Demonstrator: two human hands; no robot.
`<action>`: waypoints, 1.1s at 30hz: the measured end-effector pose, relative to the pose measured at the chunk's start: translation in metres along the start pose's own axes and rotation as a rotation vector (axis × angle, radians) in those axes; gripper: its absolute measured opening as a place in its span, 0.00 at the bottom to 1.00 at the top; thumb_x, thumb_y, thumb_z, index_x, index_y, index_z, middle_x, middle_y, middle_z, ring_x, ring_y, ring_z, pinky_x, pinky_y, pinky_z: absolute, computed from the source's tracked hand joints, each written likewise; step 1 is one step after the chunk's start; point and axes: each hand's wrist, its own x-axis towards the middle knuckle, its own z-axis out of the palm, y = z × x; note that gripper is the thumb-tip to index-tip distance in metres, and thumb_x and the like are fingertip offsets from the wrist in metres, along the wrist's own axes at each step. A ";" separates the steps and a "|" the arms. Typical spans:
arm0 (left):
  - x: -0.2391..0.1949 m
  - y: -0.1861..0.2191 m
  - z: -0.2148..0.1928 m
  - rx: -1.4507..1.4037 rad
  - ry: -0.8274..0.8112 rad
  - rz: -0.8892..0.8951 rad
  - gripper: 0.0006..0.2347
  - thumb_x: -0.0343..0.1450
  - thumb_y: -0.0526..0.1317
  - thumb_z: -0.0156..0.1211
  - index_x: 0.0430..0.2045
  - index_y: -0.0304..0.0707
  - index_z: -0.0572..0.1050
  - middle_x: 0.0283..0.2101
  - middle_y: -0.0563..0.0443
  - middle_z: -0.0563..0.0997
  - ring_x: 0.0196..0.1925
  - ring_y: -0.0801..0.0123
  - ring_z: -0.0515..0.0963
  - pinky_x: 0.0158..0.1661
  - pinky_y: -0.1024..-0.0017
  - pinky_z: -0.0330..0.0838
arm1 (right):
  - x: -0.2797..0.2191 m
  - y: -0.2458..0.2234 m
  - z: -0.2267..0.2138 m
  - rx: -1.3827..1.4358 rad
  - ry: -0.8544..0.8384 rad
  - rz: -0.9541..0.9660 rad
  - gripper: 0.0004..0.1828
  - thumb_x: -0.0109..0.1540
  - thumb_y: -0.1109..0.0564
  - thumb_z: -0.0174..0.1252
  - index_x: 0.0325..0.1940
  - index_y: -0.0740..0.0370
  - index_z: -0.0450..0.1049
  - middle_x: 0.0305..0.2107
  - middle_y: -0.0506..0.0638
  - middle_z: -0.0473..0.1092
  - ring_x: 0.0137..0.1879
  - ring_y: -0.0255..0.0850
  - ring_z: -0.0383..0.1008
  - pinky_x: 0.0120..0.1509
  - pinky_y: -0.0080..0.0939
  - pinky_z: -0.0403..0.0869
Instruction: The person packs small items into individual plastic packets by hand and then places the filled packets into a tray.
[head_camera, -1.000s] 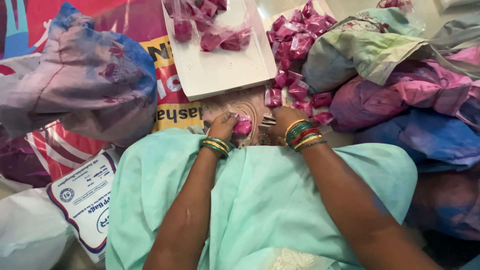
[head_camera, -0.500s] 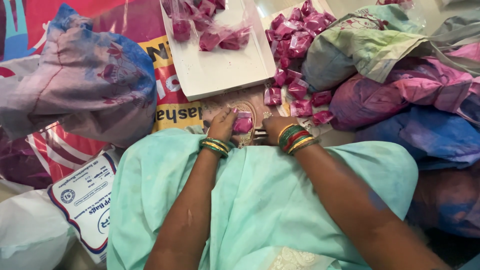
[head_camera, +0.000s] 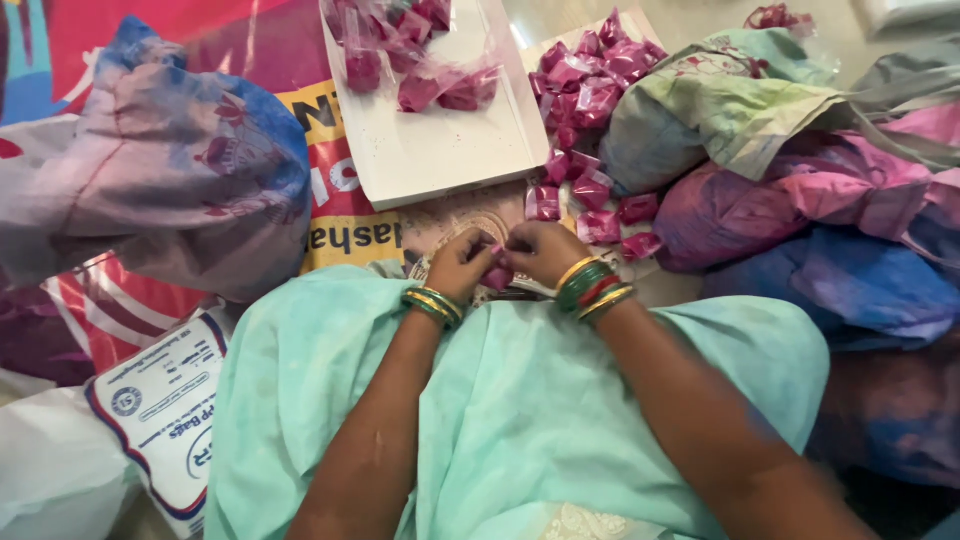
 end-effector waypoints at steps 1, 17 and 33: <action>0.002 -0.013 0.003 -0.008 -0.004 0.000 0.07 0.73 0.38 0.61 0.34 0.32 0.76 0.34 0.50 0.82 0.36 0.76 0.80 0.39 0.75 0.76 | -0.002 0.000 -0.002 -0.005 0.001 0.007 0.20 0.55 0.51 0.68 0.48 0.60 0.75 0.38 0.57 0.77 0.44 0.50 0.80 0.49 0.46 0.77; 0.021 -0.020 -0.004 -0.465 0.553 -0.240 0.16 0.70 0.37 0.65 0.49 0.39 0.67 0.37 0.49 0.79 0.30 0.72 0.80 0.26 0.74 0.77 | -0.033 0.074 -0.150 -0.434 0.898 0.071 0.11 0.60 0.56 0.67 0.47 0.55 0.81 0.42 0.54 0.77 0.47 0.49 0.79 0.51 0.48 0.76; 0.029 -0.006 0.006 -0.540 0.587 -0.268 0.11 0.69 0.35 0.64 0.42 0.36 0.71 0.33 0.52 0.79 0.31 0.71 0.76 0.31 0.71 0.72 | 0.237 -0.037 -0.008 0.467 0.234 0.325 0.36 0.54 0.68 0.63 0.63 0.53 0.57 0.39 0.51 0.75 0.30 0.43 0.79 0.31 0.44 0.79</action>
